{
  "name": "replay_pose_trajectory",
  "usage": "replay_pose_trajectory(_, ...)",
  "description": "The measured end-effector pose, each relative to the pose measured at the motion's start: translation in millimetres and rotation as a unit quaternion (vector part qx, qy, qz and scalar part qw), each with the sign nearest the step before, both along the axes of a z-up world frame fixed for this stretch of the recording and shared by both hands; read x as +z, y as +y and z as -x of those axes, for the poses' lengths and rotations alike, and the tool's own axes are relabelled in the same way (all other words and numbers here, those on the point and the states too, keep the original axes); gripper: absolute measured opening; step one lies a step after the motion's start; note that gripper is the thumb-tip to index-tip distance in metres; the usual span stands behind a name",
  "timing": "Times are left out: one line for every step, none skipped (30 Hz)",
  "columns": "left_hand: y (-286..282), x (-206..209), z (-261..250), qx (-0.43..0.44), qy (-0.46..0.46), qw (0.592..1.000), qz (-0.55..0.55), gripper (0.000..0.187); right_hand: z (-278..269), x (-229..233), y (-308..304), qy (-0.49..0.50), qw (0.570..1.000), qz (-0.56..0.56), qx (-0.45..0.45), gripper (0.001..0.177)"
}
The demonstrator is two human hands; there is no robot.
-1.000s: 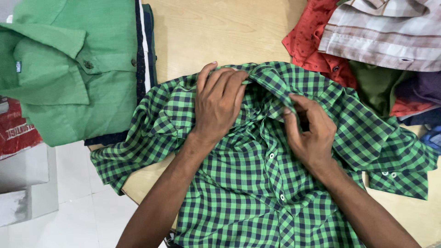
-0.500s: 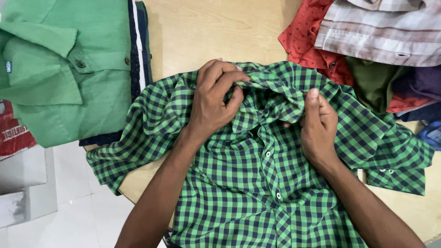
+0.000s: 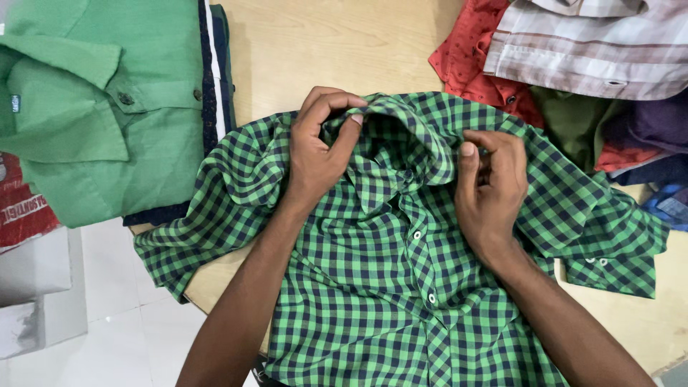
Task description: The person buttons a green checkered shirt while it lies on a table.
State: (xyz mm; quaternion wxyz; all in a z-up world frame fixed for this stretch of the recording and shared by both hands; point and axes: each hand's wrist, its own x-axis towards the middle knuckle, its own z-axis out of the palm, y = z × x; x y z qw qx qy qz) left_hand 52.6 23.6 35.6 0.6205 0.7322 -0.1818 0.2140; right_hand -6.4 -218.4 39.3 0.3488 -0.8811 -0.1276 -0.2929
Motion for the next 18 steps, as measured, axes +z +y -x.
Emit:
replay_pose_trajectory(-0.9,0.7,0.4,0.006,0.007,1.0,-0.001,0.015,0.7,2.4,-0.2,-0.005,1.0,0.006,0.003,0.016)
replay_pose_trajectory(-1.7,1.5,1.2,0.012,0.014,1.0,-0.001,0.015,1.0,4.9,0.1,-0.009,1.0,0.013,0.007,0.015)
replay_pose_trajectory(-2.4,2.4,1.9,0.018,0.021,1.0,-0.002,0.014,1.0,7.4,1.2,-0.001,1.0,0.016,0.022,0.018)
replay_pose_trajectory(-3.2,3.2,2.4,0.022,0.016,1.0,-0.002,0.014,1.1,9.6,2.4,0.007,0.999,0.019,0.038,0.021)
replay_pose_trajectory(-3.8,4.1,2.7,0.024,0.01,1.0,-0.002,0.014,1.1,11.3,3.7,0.015,0.998,0.02,0.055,0.026)
replay_pose_trajectory(-4.1,4.9,3.0,0.027,0.005,1.0,-0.003,0.014,0.3,11.7,5.7,0.018,0.998,0.024,0.056,0.022)
replay_pose_trajectory(-4.1,5.5,3.9,0.028,0.004,1.0,0.004,0.014,-0.6,10.8,8.3,0.021,0.998,0.029,0.057,0.02)
replay_pose_trajectory(-4.0,6.1,4.9,0.03,0.004,1.0,0.01,0.014,-1.2,10.0,9.8,0.025,0.997,0.034,0.058,0.017)
replay_pose_trajectory(-3.8,6.6,5.2,0.031,0.003,0.999,0.016,0.015,-1.6,9.7,9.7,0.03,0.998,0.017,0.049,0.014)
replay_pose_trajectory(-4.0,7.1,4.9,0.035,0.0,0.999,0.018,0.015,-2.0,9.4,9.2,0.036,0.999,0.001,0.04,0.012)
replay_pose_trajectory(-4.4,7.4,5.3,0.039,-0.002,0.999,0.02,0.015,-1.8,9.0,9.1,0.043,0.998,-0.016,0.031,0.01)
replay_pose_trajectory(-4.4,7.7,6.0,0.043,-0.004,0.999,0.022,0.015,-1.4,8.7,9.2,0.045,0.998,-0.021,0.032,0.009)
replay_pose_trajectory(-4.5,8.2,6.3,0.048,-0.006,0.999,0.013,0.014,-1.5,8.7,8.8,0.045,0.998,-0.025,0.033,0.009)
replay_pose_trajectory(-4.5,8.9,7.2,0.052,-0.009,0.999,0.005,0.014,-1.2,8.9,8.5,0.046,0.998,-0.03,0.034,0.008)
replay_pose_trajectory(-4.9,10.2,6.7,0.057,-0.013,0.998,-0.003,0.014,-1.2,9.6,7.9,0.036,0.998,-0.029,0.031,0.008)
replay_pose_trajectory(-4.3,11.8,5.6,0.057,-0.01,0.998,0.006,0.014,-0.2,10.3,7.5,0.025,0.999,-0.028,0.028,0.007)
replay_pose_trajectory(-1.9,13.7,5.1,0.056,-0.006,0.998,0.015,0.014,0.8,10.7,7.7,0.016,0.999,-0.028,0.025,0.007)
replay_pose_trajectory(1.1,15.7,4.7,0.056,-0.002,0.998,0.024,0.015,-0.4,11.3,6.8,0.016,0.999,-0.04,0.029,0.007)
